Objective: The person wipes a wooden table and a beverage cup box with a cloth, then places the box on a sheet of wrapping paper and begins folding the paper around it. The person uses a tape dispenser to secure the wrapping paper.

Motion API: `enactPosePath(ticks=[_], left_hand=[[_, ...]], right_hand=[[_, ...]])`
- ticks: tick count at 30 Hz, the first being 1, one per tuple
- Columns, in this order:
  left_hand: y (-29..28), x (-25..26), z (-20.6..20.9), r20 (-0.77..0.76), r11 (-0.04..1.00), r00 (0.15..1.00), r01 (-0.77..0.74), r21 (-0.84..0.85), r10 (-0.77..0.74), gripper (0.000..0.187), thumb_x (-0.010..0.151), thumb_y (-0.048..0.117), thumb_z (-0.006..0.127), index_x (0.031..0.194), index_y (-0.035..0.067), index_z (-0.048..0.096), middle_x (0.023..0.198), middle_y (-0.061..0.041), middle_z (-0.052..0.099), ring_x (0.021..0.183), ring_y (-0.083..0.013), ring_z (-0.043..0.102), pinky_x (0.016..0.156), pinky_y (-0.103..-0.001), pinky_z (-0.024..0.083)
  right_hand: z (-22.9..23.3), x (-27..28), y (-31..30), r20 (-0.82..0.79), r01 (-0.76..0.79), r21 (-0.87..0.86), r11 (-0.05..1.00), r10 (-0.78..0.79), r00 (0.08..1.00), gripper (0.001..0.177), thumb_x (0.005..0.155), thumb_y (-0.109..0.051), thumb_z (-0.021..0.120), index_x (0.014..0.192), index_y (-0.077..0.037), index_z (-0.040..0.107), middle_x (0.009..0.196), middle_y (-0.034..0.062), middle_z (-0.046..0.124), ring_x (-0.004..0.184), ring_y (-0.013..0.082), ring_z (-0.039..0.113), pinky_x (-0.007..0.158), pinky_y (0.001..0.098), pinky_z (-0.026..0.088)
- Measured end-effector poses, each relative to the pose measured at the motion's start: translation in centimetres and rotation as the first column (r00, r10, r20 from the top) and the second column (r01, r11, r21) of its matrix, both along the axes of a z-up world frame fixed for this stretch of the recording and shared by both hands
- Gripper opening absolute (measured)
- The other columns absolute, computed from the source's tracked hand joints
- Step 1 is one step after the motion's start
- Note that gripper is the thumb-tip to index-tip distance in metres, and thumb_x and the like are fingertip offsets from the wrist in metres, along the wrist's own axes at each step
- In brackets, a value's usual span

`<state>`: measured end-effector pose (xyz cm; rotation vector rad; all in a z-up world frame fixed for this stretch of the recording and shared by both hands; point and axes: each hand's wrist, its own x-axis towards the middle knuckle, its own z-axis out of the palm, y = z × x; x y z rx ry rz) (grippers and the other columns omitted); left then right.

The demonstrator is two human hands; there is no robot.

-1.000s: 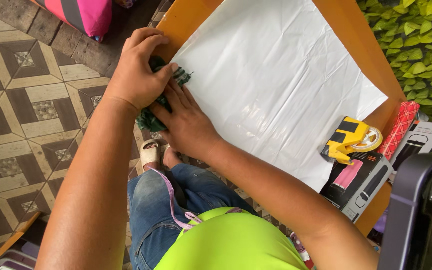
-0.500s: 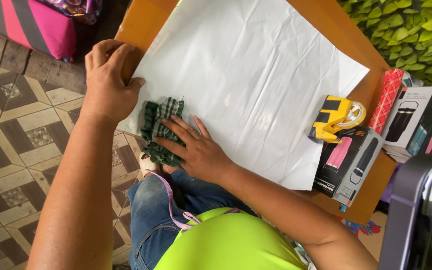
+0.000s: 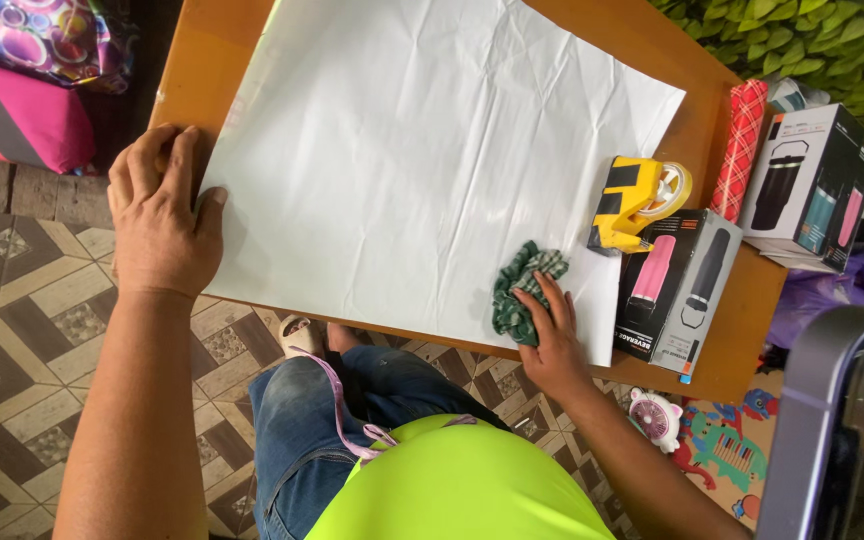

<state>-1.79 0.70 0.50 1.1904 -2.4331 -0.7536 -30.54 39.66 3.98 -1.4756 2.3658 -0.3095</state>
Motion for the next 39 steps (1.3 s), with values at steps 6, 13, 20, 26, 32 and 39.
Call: enactPosePath(ticks=[6, 13, 20, 26, 32, 39], left_hand=[[0.0, 0.3, -0.7, 0.013, 0.999, 1.0, 0.028, -0.032, -0.027, 0.058, 0.101, 0.017, 0.068, 0.155, 0.007, 0.049, 0.164, -0.014, 0.04, 0.148, -0.0405, 0.034, 0.126, -0.053, 0.028], [0.2, 0.6, -0.9, 0.066, 0.995, 0.995, 0.076, -0.059, -0.072, 0.055, 0.108, 0.019, 0.062, 0.157, 0.001, 0.046, 0.162, -0.017, 0.037, 0.15, -0.0417, 0.033, 0.126, -0.055, 0.028], [-0.2, 0.7, -1.7, 0.135, 0.985, 0.985, 0.125, -0.12, -0.108, 0.052, 0.114, 0.02, 0.056, 0.159, -0.003, 0.043, 0.164, -0.022, 0.033, 0.151, -0.0449, 0.031, 0.124, -0.058, 0.027], [0.3, 0.6, -1.0, 0.196, 0.956, 0.963, 0.224, -0.188, -0.186, 0.068, 0.103, 0.011, 0.052, 0.171, 0.011, 0.043, 0.171, -0.021, 0.032, 0.155, -0.0427, 0.027, 0.12, -0.057, 0.028], [0.1, 0.4, -0.9, 0.283, 0.944, 0.936, 0.269, -0.193, -0.209, 0.062, 0.101, 0.014, 0.051, 0.162, 0.011, 0.047, 0.168, -0.018, 0.037, 0.155, -0.0431, 0.026, 0.118, -0.056, 0.028], [0.2, 0.6, -1.7, 0.259, 0.95, 0.946, 0.246, -0.191, -0.193, 0.062, 0.1, 0.015, 0.05, 0.162, 0.012, 0.047, 0.168, -0.017, 0.039, 0.155, -0.0428, 0.026, 0.118, -0.057, 0.027]], right_hand=[[0.9, 0.1, 3.9, 0.024, 0.211, 0.031, 0.977, -0.211, 0.977, 0.06, 0.089, -0.007, 0.061, 0.147, -0.011, 0.047, 0.161, 0.0173, 0.031, 0.15, 0.0425, 0.032, 0.12, 0.0513, 0.032], [1.4, 1.9, 5.7, -0.057, 0.444, 0.084, 0.892, -0.441, 0.896, 0.064, 0.088, -0.007, 0.065, 0.148, -0.013, 0.044, 0.159, 0.0168, 0.032, 0.141, 0.0449, 0.043, 0.107, 0.0494, 0.047], [1.2, 3.8, 6.6, -0.071, 0.653, 0.19, 0.733, -0.654, 0.753, 0.073, 0.084, 0.003, 0.059, 0.151, -0.022, 0.043, 0.161, 0.0133, 0.034, 0.14, 0.0413, 0.045, 0.105, 0.0466, 0.049], [1.0, 4.9, 10.0, -0.15, 0.669, 0.136, 0.731, -0.652, 0.743, 0.079, 0.08, 0.008, 0.058, 0.152, -0.022, 0.045, 0.158, 0.0169, 0.035, 0.144, 0.0438, 0.041, 0.113, 0.0477, 0.042], [0.9, 4.8, 13.6, -0.143, 0.762, 0.138, 0.633, -0.748, 0.648, 0.07, 0.088, 0.001, 0.058, 0.153, -0.022, 0.045, 0.154, 0.0196, 0.041, 0.139, 0.0414, 0.047, 0.111, 0.0474, 0.044], [4.5, 4.8, 10.9, -0.115, 0.92, 0.013, 0.392, -0.913, 0.391, 0.035, 0.105, -0.024, 0.06, 0.137, -0.01, 0.059, 0.117, 0.0179, 0.073, 0.109, 0.0363, 0.072, 0.096, 0.0465, 0.054]])
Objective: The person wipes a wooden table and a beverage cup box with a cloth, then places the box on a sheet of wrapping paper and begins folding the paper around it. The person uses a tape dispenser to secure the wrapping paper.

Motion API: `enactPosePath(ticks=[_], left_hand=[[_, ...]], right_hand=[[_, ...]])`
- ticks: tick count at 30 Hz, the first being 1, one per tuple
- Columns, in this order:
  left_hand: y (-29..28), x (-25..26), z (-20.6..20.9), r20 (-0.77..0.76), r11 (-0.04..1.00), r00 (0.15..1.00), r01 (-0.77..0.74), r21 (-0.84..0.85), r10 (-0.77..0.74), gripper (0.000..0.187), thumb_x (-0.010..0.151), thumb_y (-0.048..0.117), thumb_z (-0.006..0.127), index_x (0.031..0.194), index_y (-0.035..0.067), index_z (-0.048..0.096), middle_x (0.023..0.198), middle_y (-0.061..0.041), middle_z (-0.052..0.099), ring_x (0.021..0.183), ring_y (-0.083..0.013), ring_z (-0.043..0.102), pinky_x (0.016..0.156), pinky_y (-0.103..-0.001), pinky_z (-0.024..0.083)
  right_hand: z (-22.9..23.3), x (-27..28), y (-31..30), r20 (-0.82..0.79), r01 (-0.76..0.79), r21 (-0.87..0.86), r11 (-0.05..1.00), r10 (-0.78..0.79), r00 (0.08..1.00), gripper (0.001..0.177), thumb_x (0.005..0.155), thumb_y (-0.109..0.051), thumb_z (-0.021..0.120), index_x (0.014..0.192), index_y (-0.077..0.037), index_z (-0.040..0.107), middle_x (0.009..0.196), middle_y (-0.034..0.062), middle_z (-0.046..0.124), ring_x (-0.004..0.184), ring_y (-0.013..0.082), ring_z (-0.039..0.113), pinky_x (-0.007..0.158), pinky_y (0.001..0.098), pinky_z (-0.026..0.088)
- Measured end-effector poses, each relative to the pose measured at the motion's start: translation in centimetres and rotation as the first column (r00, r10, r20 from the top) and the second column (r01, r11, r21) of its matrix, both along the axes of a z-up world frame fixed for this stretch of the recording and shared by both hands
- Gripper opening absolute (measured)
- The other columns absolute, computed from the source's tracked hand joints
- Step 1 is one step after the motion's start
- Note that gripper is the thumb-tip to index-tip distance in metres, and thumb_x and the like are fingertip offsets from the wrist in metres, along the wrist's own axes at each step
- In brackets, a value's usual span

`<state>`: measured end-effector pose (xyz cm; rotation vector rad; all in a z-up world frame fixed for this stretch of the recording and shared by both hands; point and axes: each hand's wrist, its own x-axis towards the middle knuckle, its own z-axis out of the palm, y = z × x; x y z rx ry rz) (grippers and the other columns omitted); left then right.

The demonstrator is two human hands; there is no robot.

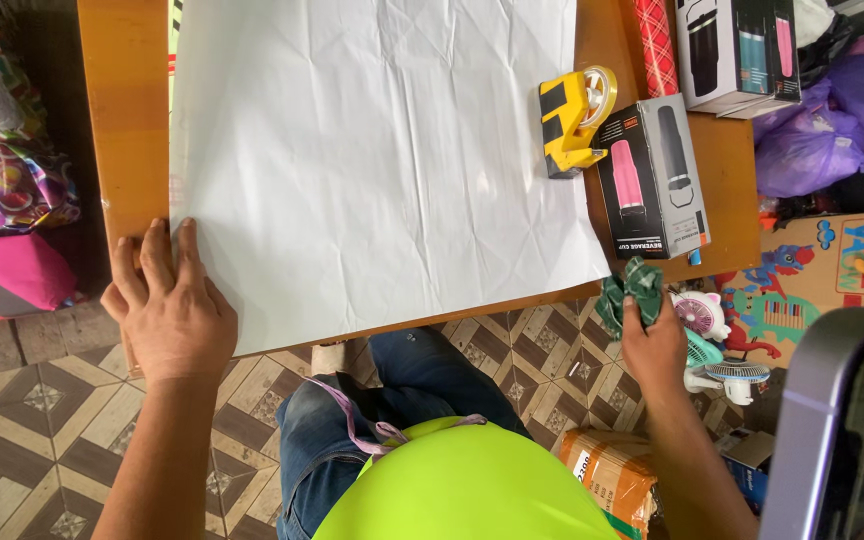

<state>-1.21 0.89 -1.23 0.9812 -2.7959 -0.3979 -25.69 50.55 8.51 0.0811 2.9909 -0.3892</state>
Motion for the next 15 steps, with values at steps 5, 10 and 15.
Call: enactPosePath(ticks=[5, 10, 15], left_hand=[[-0.2, -0.4, -0.1, 0.041, 0.999, 0.999, 0.007, -0.047, -0.005, 0.057, 0.104, 0.013, 0.048, 0.161, 0.012, 0.044, 0.164, -0.017, 0.04, 0.156, -0.0441, 0.027, 0.116, -0.059, 0.03], [0.1, -0.3, -0.1, 0.032, 1.0, 0.999, -0.006, -0.021, 0.007, 0.059, 0.101, 0.011, 0.048, 0.16, 0.012, 0.043, 0.166, -0.017, 0.04, 0.157, -0.0442, 0.026, 0.118, -0.059, 0.03], [0.4, -0.6, 0.3, 0.033, 0.998, 0.999, -0.027, -0.051, 0.029, 0.057, 0.103, 0.012, 0.049, 0.159, 0.012, 0.045, 0.167, -0.017, 0.039, 0.156, -0.0424, 0.028, 0.119, -0.059, 0.029]], right_hand=[[-0.6, -4.7, -3.6, -0.216, -0.087, 0.008, 0.996, 0.086, 0.973, 0.053, 0.094, -0.032, 0.072, 0.136, -0.005, 0.055, 0.1, 0.0215, 0.074, 0.087, 0.0371, 0.074, 0.077, 0.0448, 0.057], [-2.2, -8.1, -3.0, -0.32, -0.304, 0.232, 0.924, 0.368, 0.873, 0.051, 0.095, -0.036, 0.076, 0.132, -0.004, 0.061, 0.109, 0.0243, 0.072, 0.091, 0.0424, 0.071, 0.073, 0.0494, 0.057], [-1.0, -8.6, -3.2, -0.216, -0.247, 0.252, 0.936, 0.304, 0.928, 0.057, 0.092, -0.038, 0.081, 0.128, 0.002, 0.061, 0.118, 0.0279, 0.064, 0.103, 0.0448, 0.064, 0.082, 0.0513, 0.054]])
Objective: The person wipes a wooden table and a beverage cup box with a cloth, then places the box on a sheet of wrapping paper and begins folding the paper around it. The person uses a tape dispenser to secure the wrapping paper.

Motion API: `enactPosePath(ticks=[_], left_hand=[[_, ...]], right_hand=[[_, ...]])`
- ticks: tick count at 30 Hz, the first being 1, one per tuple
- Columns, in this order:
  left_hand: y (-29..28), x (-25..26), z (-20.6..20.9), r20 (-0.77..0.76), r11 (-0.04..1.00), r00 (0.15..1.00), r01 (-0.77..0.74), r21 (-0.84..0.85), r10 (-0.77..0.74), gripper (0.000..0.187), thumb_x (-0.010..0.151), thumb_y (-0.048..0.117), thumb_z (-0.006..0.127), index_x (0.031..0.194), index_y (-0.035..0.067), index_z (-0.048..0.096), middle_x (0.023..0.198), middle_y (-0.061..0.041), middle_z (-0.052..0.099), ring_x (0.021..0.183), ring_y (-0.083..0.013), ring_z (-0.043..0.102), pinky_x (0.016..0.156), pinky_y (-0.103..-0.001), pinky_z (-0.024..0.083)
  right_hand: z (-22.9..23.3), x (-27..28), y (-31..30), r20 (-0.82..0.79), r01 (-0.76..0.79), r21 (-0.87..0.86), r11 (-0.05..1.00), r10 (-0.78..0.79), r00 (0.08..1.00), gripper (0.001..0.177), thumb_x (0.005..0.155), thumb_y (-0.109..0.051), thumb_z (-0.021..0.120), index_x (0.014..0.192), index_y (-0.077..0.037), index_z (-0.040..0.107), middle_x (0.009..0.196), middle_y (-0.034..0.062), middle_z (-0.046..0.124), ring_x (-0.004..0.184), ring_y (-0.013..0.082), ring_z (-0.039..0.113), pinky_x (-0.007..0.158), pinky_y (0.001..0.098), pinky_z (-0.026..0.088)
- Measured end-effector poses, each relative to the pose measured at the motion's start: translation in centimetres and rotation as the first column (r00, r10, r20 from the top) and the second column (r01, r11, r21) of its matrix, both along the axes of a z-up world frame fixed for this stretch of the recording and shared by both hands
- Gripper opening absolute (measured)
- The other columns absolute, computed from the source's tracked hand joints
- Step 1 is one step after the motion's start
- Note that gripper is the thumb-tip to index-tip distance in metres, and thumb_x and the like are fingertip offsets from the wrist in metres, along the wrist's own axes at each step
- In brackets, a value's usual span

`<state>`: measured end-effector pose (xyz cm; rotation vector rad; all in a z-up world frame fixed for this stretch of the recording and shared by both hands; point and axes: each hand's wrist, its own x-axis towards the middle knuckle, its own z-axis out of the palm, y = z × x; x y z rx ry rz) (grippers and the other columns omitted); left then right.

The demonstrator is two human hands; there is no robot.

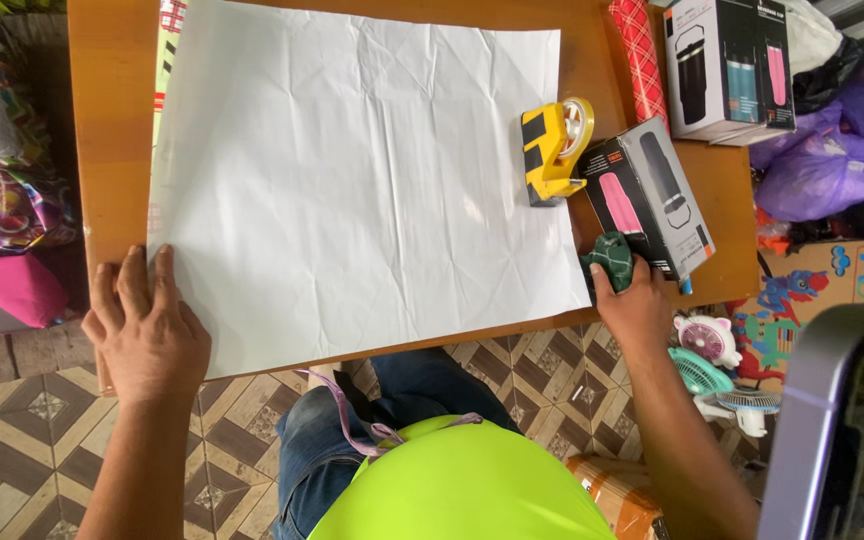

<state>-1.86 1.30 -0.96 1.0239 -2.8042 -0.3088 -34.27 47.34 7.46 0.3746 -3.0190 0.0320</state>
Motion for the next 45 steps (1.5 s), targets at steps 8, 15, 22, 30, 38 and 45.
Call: enactPosePath(ticks=[8, 15, 22, 30, 38, 45], left_hand=[[0.7, -2.7, 1.7, 0.582, 0.849, 0.813, 0.302, -0.435, 0.009, 0.083, 0.084, 0.023, 0.044, 0.165, 0.013, 0.029, 0.172, -0.008, 0.024, 0.158, -0.0281, 0.02, 0.126, -0.043, 0.014], [1.9, -3.7, 1.7, 0.401, 0.937, 0.904, 0.261, -0.233, -0.152, 0.065, 0.099, 0.03, 0.032, 0.163, 0.018, 0.027, 0.17, 0.0, 0.027, 0.156, -0.0195, 0.021, 0.129, -0.045, 0.004], [4.0, -3.4, 2.4, 0.421, 0.94, 0.903, 0.212, -0.267, -0.084, 0.068, 0.104, 0.053, 0.026, 0.161, 0.017, 0.032, 0.168, -0.001, 0.032, 0.156, -0.02, 0.024, 0.126, -0.05, 0.004], [4.7, -3.1, 2.5, 0.494, 0.952, 0.867, 0.204, -0.228, -0.068, 0.067, 0.105, 0.051, 0.018, 0.162, 0.017, 0.025, 0.167, 0.0, 0.027, 0.155, -0.0186, 0.019, 0.124, -0.052, 0.0], [4.7, -1.7, 2.9, 0.521, 0.946, 0.854, 0.159, -0.284, 0.012, 0.07, 0.105, 0.054, 0.02, 0.162, 0.016, 0.029, 0.168, -0.004, 0.029, 0.154, -0.0229, 0.023, 0.124, -0.051, 0.004], [6.3, -3.5, 3.1, 0.475, 0.972, 0.88, 0.097, -0.212, 0.015, 0.08, 0.103, 0.06, 0.022, 0.157, 0.003, 0.034, 0.161, -0.016, 0.036, 0.147, -0.0342, 0.032, 0.122, -0.049, 0.011]], right_hand=[[1.0, -4.1, -9.4, 0.154, -0.035, -0.314, 0.949, 0.087, 0.984, 0.075, 0.089, -0.046, 0.077, 0.139, 0.004, 0.051, 0.129, 0.0192, 0.062, 0.114, 0.0298, 0.064, 0.094, 0.0431, 0.05], [-1.4, -7.8, -12.4, 0.184, 0.036, -0.28, 0.959, 0.017, 0.983, 0.067, 0.082, -0.042, 0.084, 0.126, 0.003, 0.061, 0.111, 0.0181, 0.073, 0.099, 0.0315, 0.072, 0.083, 0.0406, 0.057], [-2.5, -10.1, -10.4, 0.124, 0.04, -0.286, 0.957, -0.005, 0.992, 0.059, 0.083, -0.037, 0.084, 0.119, 0.006, 0.065, 0.104, 0.0212, 0.075, 0.09, 0.0332, 0.075, 0.079, 0.0412, 0.059], [-2.9, -12.0, -10.0, 0.063, 0.071, -0.217, 0.974, -0.059, 0.996, 0.07, 0.082, -0.033, 0.086, 0.13, 0.008, 0.057, 0.113, 0.0259, 0.07, 0.101, 0.0382, 0.07, 0.085, 0.0446, 0.057], [-2.2, -12.2, -10.5, 0.058, 0.079, -0.218, 0.973, -0.068, 0.996, 0.074, 0.086, -0.033, 0.085, 0.137, 0.008, 0.051, 0.113, 0.0243, 0.07, 0.102, 0.037, 0.07, 0.084, 0.0439, 0.057], [1.0, -10.4, -0.8, -0.273, -0.011, 0.042, 0.999, 0.022, 0.962, 0.076, 0.096, -0.043, 0.089, 0.149, -0.002, 0.052, 0.148, 0.023, 0.049, 0.14, 0.0427, 0.052, 0.111, 0.0553, 0.044]])
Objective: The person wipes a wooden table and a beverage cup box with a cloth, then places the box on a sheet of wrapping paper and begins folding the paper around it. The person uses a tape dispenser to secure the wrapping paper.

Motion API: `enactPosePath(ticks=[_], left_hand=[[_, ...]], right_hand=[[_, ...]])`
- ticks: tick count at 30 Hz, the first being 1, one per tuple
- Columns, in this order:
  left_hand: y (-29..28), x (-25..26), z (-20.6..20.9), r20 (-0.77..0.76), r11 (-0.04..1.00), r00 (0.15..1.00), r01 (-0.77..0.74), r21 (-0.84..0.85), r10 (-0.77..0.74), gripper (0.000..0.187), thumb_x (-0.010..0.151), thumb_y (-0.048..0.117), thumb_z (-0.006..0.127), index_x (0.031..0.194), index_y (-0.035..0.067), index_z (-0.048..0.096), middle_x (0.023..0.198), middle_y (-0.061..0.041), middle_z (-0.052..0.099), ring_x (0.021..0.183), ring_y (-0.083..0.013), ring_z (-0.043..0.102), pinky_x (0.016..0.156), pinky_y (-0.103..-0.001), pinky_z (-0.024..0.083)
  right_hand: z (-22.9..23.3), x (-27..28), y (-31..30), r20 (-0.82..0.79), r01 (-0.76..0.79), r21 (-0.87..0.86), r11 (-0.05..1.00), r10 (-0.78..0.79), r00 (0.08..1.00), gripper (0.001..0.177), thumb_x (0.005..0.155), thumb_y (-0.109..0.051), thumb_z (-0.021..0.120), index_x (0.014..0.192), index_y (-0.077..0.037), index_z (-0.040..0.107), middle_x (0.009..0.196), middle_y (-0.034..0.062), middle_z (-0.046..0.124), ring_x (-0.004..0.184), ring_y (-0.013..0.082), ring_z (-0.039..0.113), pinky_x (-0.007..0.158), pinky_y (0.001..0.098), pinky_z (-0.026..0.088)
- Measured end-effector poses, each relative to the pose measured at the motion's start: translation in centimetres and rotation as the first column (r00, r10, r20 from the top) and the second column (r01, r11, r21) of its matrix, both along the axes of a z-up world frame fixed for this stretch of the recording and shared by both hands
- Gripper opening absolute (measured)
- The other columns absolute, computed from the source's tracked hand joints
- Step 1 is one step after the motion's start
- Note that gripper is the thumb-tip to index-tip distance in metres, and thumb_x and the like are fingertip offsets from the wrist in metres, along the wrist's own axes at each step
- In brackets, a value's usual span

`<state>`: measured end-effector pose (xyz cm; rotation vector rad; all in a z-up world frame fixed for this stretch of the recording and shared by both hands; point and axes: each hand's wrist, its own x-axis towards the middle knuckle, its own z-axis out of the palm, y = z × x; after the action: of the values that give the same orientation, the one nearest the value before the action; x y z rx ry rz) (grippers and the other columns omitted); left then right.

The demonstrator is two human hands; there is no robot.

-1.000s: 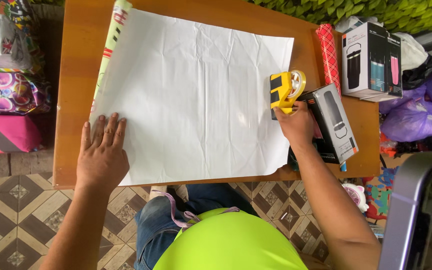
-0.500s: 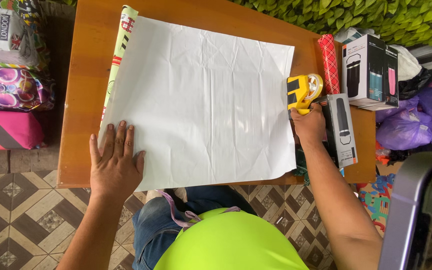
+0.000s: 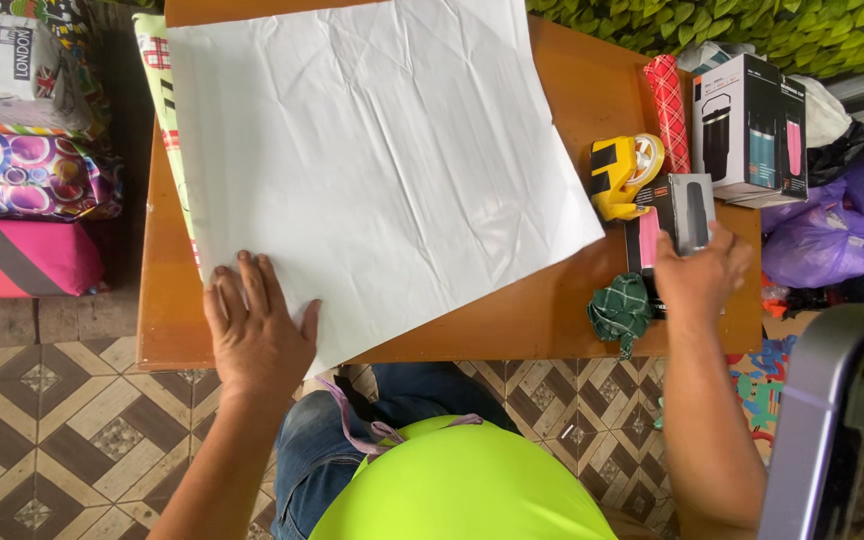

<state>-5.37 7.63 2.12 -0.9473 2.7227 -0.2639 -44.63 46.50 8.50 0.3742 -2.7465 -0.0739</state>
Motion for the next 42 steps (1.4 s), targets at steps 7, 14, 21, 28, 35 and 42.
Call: enactPosePath(ticks=[7, 14, 21, 28, 35, 42], left_hand=[[3.8, -3.0, 0.8, -0.107, 0.972, 0.989, 0.122, 0.202, -0.102, 0.083, 0.104, 0.059, 0.027, 0.152, -0.008, 0.038, 0.152, -0.023, 0.045, 0.133, -0.0342, 0.045, 0.119, -0.046, 0.023], [7.6, -5.3, 1.0, -0.154, 0.878, 0.947, 0.319, 0.358, -0.282, 0.074, 0.1, 0.047, 0.039, 0.152, -0.006, 0.031, 0.158, -0.022, 0.033, 0.133, -0.0317, 0.041, 0.113, -0.056, 0.028], [10.3, -5.6, 1.3, -0.11, 0.807, 0.913, 0.4, 0.435, -0.393, 0.082, 0.1, 0.048, 0.041, 0.154, -0.011, 0.024, 0.163, -0.029, 0.019, 0.138, -0.0353, 0.03, 0.113, -0.057, 0.027], [13.8, -7.2, 1.0, -0.148, 0.73, 0.893, 0.435, 0.527, -0.426, 0.085, 0.102, 0.048, 0.042, 0.153, -0.016, 0.02, 0.162, -0.032, 0.015, 0.14, -0.0386, 0.027, 0.114, -0.053, 0.027], [15.1, -7.9, 0.3, -0.493, 0.398, 0.816, 0.577, 0.713, -0.301, 0.077, 0.09, 0.027, 0.055, 0.151, -0.012, 0.028, 0.162, -0.029, 0.026, 0.154, -0.0373, 0.021, 0.125, -0.045, 0.02], [9.6, -5.8, 0.6, -0.181, 0.714, 0.787, 0.614, 0.337, -0.591, 0.072, 0.09, 0.018, 0.049, 0.153, -0.008, 0.027, 0.157, -0.023, 0.035, 0.148, -0.0345, 0.029, 0.122, -0.055, 0.014]], right_hand=[[0.6, -0.5, 7.8, 0.547, 0.267, -0.12, 0.956, -0.161, 0.822, 0.114, 0.074, -0.044, 0.086, 0.162, -0.004, 0.026, 0.149, 0.0337, 0.036, 0.133, 0.0476, 0.047, 0.103, 0.0526, 0.048], [1.2, 0.6, 9.6, 0.357, 0.129, -0.167, 0.978, -0.062, 0.932, 0.11, 0.08, -0.033, 0.09, 0.166, -0.002, 0.029, 0.147, 0.0316, 0.041, 0.133, 0.0453, 0.051, 0.111, 0.0497, 0.045], [8.3, 5.1, 9.1, 0.066, -0.023, -0.239, 0.971, 0.04, 0.997, 0.104, 0.09, -0.028, 0.094, 0.167, 0.0, 0.031, 0.146, 0.0261, 0.043, 0.138, 0.0394, 0.052, 0.117, 0.0466, 0.047], [8.6, 12.1, -3.1, 0.3, -0.26, -0.393, 0.882, 0.39, 0.87, 0.109, 0.076, -0.02, 0.09, 0.166, -0.011, 0.028, 0.149, 0.0246, 0.041, 0.141, 0.0414, 0.047, 0.114, 0.0505, 0.045], [3.5, 15.5, -13.8, 0.599, -0.448, -0.258, 0.856, 0.505, 0.621, 0.11, 0.071, -0.029, 0.091, 0.16, -0.021, 0.027, 0.15, 0.0181, 0.035, 0.141, 0.0381, 0.041, 0.108, 0.0471, 0.046], [3.6, 13.2, -14.8, 0.631, -0.544, -0.252, 0.8, 0.562, 0.534, 0.105, 0.068, -0.025, 0.09, 0.157, -0.027, 0.033, 0.155, 0.0116, 0.032, 0.144, 0.0334, 0.039, 0.112, 0.0433, 0.044]])
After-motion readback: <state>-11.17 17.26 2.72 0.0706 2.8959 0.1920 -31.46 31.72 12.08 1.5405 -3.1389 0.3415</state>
